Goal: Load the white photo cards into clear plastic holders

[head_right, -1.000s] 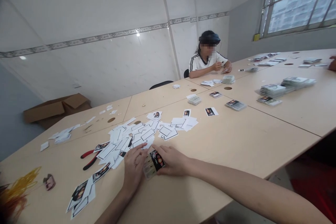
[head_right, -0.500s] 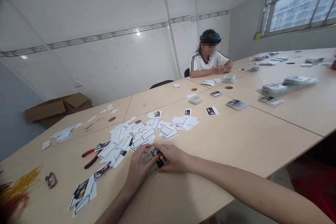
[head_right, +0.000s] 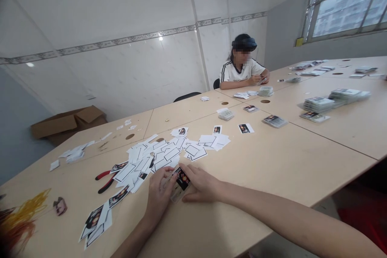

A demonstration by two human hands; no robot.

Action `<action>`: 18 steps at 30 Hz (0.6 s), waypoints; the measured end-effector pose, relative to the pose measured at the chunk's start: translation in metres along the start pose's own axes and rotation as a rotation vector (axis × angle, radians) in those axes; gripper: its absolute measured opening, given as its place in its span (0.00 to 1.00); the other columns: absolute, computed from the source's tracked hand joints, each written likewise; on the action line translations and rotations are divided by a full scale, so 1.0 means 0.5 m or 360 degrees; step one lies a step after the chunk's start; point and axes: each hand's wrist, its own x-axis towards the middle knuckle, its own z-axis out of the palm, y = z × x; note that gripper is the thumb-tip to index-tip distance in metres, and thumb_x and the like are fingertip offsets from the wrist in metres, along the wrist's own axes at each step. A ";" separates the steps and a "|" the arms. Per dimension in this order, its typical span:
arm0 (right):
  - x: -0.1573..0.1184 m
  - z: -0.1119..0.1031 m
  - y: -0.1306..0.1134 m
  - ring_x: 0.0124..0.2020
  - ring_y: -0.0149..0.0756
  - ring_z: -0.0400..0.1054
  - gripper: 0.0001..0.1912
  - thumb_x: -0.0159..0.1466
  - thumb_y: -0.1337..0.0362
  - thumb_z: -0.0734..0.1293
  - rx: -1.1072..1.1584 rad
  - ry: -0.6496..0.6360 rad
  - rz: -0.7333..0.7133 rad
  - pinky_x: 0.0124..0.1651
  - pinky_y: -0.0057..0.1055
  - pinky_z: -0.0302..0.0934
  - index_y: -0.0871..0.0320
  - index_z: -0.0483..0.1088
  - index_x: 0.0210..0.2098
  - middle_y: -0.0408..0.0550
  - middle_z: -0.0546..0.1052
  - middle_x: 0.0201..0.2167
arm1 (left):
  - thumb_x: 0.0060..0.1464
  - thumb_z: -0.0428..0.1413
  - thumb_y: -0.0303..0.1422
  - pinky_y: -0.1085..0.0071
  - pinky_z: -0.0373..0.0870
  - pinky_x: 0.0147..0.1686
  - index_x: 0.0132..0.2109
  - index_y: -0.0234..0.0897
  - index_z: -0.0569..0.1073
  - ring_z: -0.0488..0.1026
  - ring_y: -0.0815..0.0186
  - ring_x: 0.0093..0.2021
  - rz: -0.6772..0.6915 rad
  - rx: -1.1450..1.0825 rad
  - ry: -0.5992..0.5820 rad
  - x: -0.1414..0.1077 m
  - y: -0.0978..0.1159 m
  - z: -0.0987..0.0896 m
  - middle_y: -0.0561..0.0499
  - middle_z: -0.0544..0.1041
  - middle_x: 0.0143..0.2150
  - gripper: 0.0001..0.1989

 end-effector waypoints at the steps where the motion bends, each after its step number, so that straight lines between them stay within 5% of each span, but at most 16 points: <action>1: 0.000 -0.001 0.000 0.56 0.44 0.50 0.47 0.50 0.56 0.67 -0.0002 0.0001 0.0001 0.54 0.38 0.50 0.62 0.37 0.60 0.58 0.53 0.56 | 0.50 0.49 0.36 0.63 0.58 0.44 0.28 0.37 0.65 0.67 0.63 0.41 -0.0003 0.0010 0.0017 0.000 0.000 0.000 0.51 0.72 0.36 0.08; 18: 0.016 0.039 -0.036 0.55 0.48 0.46 0.52 0.46 0.54 0.66 -0.0403 0.0231 0.0199 0.52 0.43 0.47 0.65 0.34 0.60 0.60 0.53 0.56 | 0.48 0.51 0.37 0.65 0.64 0.38 0.32 0.38 0.66 0.68 0.64 0.35 -0.0085 -0.0070 0.0251 -0.004 0.015 0.013 0.50 0.71 0.34 0.07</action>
